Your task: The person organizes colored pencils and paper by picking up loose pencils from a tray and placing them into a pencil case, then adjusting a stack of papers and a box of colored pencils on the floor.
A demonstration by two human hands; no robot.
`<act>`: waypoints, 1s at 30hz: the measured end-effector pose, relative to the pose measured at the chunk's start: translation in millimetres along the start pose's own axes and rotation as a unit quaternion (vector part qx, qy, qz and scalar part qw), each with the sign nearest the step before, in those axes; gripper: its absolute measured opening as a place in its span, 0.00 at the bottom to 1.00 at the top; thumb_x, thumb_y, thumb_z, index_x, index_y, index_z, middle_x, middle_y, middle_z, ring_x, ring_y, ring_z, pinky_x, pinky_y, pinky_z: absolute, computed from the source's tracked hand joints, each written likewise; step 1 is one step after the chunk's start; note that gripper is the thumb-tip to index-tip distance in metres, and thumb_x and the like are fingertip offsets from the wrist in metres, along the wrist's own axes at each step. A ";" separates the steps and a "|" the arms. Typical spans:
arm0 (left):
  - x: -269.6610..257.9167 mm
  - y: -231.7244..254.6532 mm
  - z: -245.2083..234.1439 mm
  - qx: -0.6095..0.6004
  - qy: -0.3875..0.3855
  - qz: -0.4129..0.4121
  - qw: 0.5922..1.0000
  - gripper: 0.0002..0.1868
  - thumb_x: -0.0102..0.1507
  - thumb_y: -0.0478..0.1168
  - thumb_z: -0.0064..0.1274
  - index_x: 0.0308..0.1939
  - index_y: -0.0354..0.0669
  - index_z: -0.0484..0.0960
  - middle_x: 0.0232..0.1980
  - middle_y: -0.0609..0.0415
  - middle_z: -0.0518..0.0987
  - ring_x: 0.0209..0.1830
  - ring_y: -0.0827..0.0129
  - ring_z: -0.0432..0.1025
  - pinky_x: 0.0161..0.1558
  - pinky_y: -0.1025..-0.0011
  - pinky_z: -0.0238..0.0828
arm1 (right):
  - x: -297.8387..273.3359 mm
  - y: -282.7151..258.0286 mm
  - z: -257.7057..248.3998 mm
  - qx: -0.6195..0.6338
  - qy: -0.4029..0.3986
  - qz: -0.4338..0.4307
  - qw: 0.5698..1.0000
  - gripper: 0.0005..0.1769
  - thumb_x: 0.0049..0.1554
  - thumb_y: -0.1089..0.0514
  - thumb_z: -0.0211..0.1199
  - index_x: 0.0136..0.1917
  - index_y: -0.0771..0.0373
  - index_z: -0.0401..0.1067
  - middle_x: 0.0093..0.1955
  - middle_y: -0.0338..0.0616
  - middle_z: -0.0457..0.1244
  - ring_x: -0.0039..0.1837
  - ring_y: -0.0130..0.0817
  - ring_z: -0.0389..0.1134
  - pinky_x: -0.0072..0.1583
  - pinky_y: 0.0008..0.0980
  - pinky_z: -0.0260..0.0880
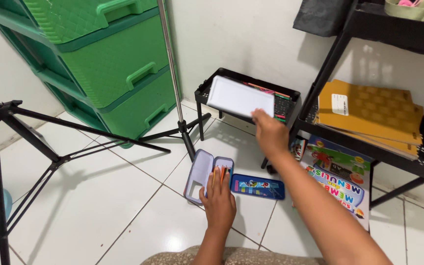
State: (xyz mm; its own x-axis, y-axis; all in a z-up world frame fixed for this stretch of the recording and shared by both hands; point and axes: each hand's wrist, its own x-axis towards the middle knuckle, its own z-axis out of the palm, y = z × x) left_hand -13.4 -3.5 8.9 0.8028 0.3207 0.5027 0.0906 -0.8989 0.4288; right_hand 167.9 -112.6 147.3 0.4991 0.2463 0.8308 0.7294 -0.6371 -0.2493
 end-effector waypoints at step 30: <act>-39.8 -20.3 5.8 -0.002 -0.010 0.036 0.999 0.12 0.58 0.30 0.51 0.43 0.46 0.82 0.44 0.55 0.79 0.51 0.61 0.71 0.59 0.53 0.59 | -211.3 -47.8 -33.5 0.019 -0.149 0.089 0.985 0.11 0.51 0.66 0.66 0.47 0.57 0.81 0.48 0.38 0.69 0.58 0.42 0.69 0.54 0.39 0.72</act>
State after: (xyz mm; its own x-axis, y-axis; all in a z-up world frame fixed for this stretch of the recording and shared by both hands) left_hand -43.7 0.3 -24.1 0.8183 0.2488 0.5182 0.0294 -0.9184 0.3946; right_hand 11.9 -158.7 0.4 0.7312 0.3401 0.5914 0.6322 -0.6636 -0.3999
